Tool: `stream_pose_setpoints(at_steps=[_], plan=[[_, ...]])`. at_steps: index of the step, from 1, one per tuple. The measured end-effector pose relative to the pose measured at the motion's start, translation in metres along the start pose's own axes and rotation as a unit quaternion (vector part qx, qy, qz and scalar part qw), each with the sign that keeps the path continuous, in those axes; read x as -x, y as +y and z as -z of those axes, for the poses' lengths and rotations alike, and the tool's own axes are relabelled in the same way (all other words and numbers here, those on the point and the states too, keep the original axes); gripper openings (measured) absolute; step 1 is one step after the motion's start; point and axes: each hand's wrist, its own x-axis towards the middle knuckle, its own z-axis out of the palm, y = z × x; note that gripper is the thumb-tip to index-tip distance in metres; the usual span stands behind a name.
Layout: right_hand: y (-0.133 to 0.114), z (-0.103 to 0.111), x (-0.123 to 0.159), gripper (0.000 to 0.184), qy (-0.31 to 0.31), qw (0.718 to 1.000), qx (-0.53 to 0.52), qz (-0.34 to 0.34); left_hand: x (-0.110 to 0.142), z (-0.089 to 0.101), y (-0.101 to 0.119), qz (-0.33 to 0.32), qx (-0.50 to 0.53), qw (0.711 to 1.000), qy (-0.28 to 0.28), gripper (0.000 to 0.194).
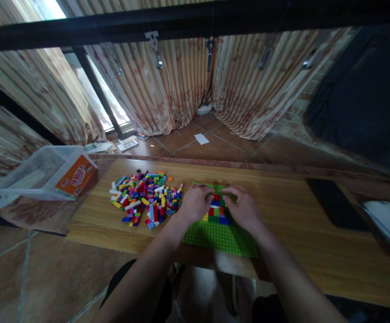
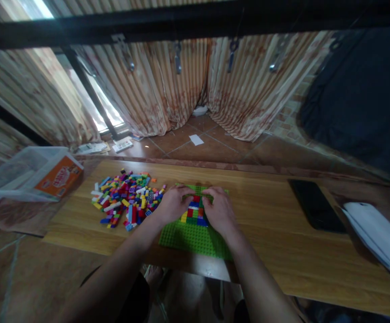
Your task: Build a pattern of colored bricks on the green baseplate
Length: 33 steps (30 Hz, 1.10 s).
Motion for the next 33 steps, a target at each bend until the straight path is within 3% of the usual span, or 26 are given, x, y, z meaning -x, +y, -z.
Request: stream_pose_setpoints(at_steps=[33], plan=[[-0.0084,-0.0086,-0.0030,0.020,0.002,1.000,-0.027,-0.010,-0.0020,-0.0061,-0.0028,-0.032,-0.016,0.999,-0.005,0.027]])
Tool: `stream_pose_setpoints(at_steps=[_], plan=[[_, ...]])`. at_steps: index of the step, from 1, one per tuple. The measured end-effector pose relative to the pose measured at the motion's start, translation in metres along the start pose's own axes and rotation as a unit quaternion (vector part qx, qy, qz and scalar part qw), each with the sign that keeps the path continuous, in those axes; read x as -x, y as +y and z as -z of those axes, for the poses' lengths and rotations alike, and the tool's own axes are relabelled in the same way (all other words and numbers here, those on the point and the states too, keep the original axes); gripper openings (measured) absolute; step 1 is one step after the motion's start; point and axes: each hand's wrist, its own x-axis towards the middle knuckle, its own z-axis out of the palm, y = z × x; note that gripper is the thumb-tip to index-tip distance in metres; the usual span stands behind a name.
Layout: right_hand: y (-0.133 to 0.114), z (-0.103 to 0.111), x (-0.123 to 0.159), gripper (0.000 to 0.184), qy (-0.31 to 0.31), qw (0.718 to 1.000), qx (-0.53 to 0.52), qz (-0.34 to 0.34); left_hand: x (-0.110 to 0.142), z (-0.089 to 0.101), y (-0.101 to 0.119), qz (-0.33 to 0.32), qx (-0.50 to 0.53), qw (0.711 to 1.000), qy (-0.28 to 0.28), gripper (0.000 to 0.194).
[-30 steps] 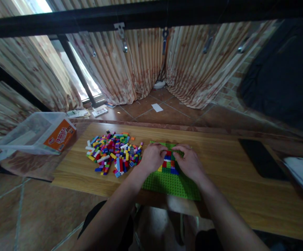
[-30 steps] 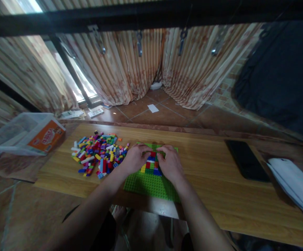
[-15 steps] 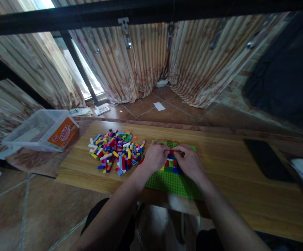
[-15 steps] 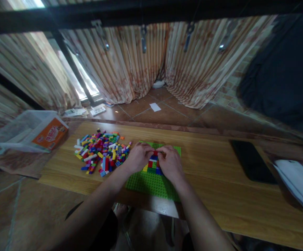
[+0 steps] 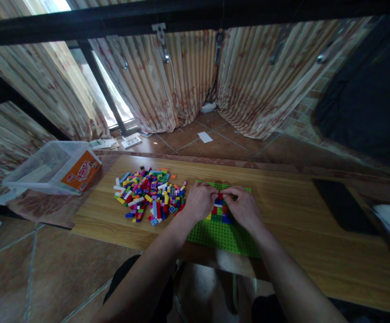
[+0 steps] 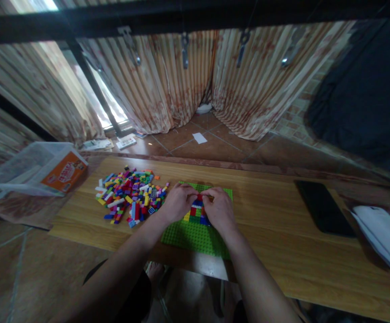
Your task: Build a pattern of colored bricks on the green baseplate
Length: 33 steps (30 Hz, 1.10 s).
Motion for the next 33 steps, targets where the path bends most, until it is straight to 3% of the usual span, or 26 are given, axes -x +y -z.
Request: stream_pose_setpoints(at_steps=[26,33], plan=[[0.0008,0.0021,-0.0017,0.021,-0.024,1.000,0.000,0.001,0.0005,0.0051,0.0001,0.009,0.024,1.000,-0.012,0.024],[-0.0007,0.0008,-0.0023,0.021,-0.020,1.000,0.007,-0.006,0.0026,0.0040,0.0006,0.004,-0.010,1.000,-0.006,0.024]])
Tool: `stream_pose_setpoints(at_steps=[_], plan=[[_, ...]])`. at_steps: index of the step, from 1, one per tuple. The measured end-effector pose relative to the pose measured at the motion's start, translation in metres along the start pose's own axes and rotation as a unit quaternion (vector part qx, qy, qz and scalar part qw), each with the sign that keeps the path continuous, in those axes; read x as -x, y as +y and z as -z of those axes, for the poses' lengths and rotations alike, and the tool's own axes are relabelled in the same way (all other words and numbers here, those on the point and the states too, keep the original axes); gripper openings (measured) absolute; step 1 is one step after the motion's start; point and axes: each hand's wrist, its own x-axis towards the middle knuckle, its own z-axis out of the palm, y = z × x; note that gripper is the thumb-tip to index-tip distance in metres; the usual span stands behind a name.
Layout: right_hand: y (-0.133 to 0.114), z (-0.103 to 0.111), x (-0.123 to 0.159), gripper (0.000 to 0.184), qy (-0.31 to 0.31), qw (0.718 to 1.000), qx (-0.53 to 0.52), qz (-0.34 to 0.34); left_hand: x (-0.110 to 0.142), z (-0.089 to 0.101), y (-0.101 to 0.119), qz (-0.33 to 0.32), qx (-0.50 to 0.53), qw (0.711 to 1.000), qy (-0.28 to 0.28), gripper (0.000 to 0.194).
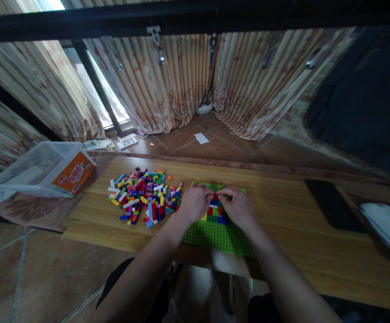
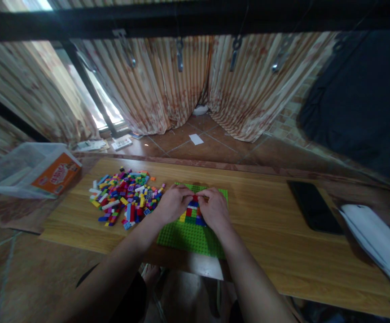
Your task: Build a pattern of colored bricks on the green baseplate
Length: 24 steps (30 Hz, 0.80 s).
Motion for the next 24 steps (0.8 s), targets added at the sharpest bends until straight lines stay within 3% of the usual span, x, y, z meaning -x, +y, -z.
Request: stream_pose_setpoints(at_steps=[9,14,24], plan=[[0.0023,-0.0008,-0.0007,0.021,-0.002,1.000,0.007,0.005,0.0005,-0.0015,-0.0013,-0.027,-0.032,0.999,-0.001,0.025],[0.0036,-0.0028,-0.0014,0.022,-0.002,1.000,0.010,0.006,0.0002,0.0001,0.0016,-0.011,-0.057,0.998,-0.019,0.026],[0.0083,-0.0055,0.0000,0.022,0.002,1.000,-0.024,0.017,0.0067,-0.0068,0.0012,0.002,-0.051,0.999,0.007,0.028]])
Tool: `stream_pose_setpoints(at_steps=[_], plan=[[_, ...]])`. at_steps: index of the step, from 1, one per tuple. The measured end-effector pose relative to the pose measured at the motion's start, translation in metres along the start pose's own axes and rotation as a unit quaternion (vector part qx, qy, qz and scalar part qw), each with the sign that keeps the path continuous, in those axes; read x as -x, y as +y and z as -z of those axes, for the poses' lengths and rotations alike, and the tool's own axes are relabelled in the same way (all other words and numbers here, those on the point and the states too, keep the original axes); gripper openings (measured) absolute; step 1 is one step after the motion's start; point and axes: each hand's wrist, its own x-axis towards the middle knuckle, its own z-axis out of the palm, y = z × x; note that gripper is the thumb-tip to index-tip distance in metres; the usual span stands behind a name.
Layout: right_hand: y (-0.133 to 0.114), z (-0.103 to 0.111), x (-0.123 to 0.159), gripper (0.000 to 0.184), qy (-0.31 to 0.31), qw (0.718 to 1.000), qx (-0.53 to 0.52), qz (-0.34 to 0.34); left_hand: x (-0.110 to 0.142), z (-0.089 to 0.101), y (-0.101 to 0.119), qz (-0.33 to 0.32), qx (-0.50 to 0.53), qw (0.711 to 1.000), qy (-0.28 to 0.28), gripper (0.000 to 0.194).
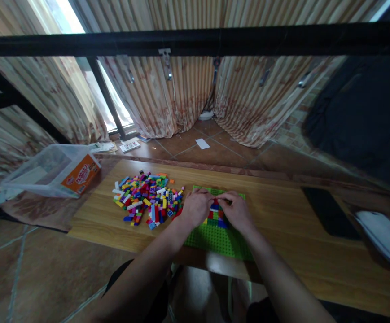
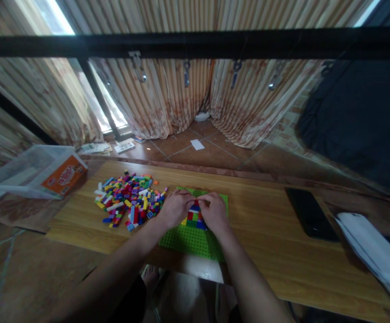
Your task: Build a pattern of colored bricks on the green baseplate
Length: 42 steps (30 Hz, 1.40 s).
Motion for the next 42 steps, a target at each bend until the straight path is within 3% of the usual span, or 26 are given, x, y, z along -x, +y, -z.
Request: stream_pose_setpoints(at_steps=[5,9,14,20,32,42], plan=[[0.007,0.016,0.003,0.033,0.056,0.998,-0.023,-0.007,0.002,0.003,0.000,0.008,0.019,0.999,0.026,0.035],[0.009,0.032,0.005,0.035,0.091,0.994,0.035,-0.040,0.004,0.013,-0.004,0.051,0.007,0.998,0.035,0.036],[0.008,0.032,0.008,0.036,0.033,0.989,0.134,-0.059,0.007,0.016,-0.004,0.121,0.005,0.993,-0.002,0.031],[0.008,0.021,0.011,0.038,-0.046,0.986,0.154,-0.054,0.012,0.011,0.010,0.130,0.009,0.991,-0.044,0.027],[0.021,0.012,0.003,0.046,-0.031,0.987,0.145,-0.068,0.011,0.006,0.013,0.123,0.028,0.992,-0.029,0.027],[0.026,0.011,0.001,0.046,-0.044,0.985,0.163,-0.030,0.016,0.004,0.019,0.096,0.014,0.995,-0.038,0.024]])
